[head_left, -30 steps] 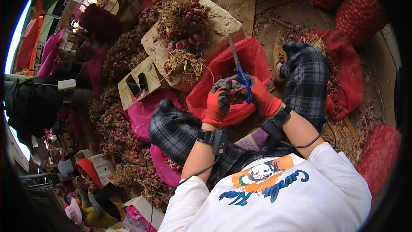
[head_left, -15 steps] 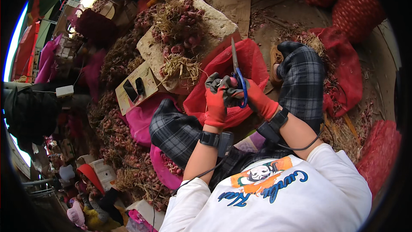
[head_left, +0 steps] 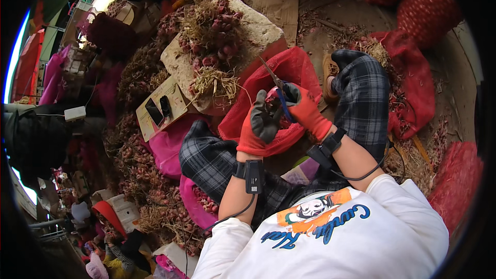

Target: The person picks up shallots from a pile, trims the roots and stems using shears, and drops the cleaned bulbs into a mesh bag.

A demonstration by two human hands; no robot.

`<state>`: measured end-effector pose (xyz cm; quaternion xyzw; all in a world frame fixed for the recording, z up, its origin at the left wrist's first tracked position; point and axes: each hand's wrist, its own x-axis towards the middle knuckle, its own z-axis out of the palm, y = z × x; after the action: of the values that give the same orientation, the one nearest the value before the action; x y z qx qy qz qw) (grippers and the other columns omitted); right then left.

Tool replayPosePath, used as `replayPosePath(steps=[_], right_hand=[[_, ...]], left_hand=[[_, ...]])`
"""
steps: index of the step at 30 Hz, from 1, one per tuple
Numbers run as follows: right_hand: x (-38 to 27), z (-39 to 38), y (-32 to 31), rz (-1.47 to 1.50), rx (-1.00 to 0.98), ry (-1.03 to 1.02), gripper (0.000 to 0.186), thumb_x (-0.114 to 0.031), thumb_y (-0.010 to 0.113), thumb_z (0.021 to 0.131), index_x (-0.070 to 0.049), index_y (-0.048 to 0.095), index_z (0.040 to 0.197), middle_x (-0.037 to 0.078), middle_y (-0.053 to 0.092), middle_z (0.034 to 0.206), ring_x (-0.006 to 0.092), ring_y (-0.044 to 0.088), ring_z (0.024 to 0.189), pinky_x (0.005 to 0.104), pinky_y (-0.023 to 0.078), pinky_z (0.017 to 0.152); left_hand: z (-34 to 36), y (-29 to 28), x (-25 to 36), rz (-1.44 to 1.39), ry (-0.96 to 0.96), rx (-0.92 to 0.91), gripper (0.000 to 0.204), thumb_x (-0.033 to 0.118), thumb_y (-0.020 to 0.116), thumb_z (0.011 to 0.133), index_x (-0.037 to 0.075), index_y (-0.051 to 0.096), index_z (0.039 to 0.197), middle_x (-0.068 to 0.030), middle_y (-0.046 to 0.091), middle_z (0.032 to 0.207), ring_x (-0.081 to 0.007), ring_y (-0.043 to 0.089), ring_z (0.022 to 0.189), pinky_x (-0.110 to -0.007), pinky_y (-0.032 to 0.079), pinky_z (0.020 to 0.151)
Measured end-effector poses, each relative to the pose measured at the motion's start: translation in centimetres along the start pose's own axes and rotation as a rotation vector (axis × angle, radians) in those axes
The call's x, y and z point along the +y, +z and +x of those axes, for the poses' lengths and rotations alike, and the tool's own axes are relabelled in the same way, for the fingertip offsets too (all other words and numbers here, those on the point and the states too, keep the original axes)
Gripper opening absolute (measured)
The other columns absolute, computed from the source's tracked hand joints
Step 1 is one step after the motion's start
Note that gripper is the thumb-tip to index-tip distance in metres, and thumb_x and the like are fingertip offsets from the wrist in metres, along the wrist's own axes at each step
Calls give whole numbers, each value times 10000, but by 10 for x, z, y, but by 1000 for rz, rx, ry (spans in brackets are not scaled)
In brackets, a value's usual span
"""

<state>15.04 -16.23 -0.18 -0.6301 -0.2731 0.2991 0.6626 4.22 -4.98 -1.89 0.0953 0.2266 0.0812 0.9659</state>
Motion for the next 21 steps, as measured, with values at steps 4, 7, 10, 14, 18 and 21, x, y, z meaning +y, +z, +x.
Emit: replayPosePath(steps=[4,7,10,14,18,21], right_hand=[[3,0,-7,337,13,158,247,-63,638,805,-15,600,1045,41,663,933,113,629,825,234,502,731],[-2,4,-19,503,66,225,239,-76,649,816,-21,600,1043,49,664,916,102,629,765,227,511,632],[1,5,-27,461,75,288,238,-92,660,821,-25,597,1040,45,657,900,98,621,705,213,496,559],[-1,0,-28,520,-91,305,238,-64,638,808,-15,589,1036,53,626,874,106,603,723,216,492,624],[3,-6,-21,174,-118,195,262,-115,675,754,-18,623,992,36,652,817,101,612,687,226,472,612],[-1,-11,-17,-125,-136,3,306,-134,694,727,-2,618,993,42,657,810,94,615,707,220,466,619]], left_hand=[[-10,9,0,34,97,85,305,253,465,951,4,562,1099,-133,632,973,-230,599,924,-353,478,860],[-31,36,25,1224,285,-40,256,226,551,912,8,601,1036,-69,617,900,-136,576,895,-269,458,797],[-29,9,37,1115,349,276,397,50,657,791,-32,514,1152,-79,610,948,-199,602,834,-258,468,726],[-18,7,26,1872,1042,250,509,111,664,816,-5,454,1265,-64,558,1047,-120,534,950,-252,457,795],[-15,21,9,1029,351,85,401,83,605,862,2,502,1241,-22,589,1040,-92,542,903,-234,446,817],[-13,18,4,1250,421,103,260,23,606,839,2,585,1098,-7,622,921,-76,552,799,-221,458,741]])
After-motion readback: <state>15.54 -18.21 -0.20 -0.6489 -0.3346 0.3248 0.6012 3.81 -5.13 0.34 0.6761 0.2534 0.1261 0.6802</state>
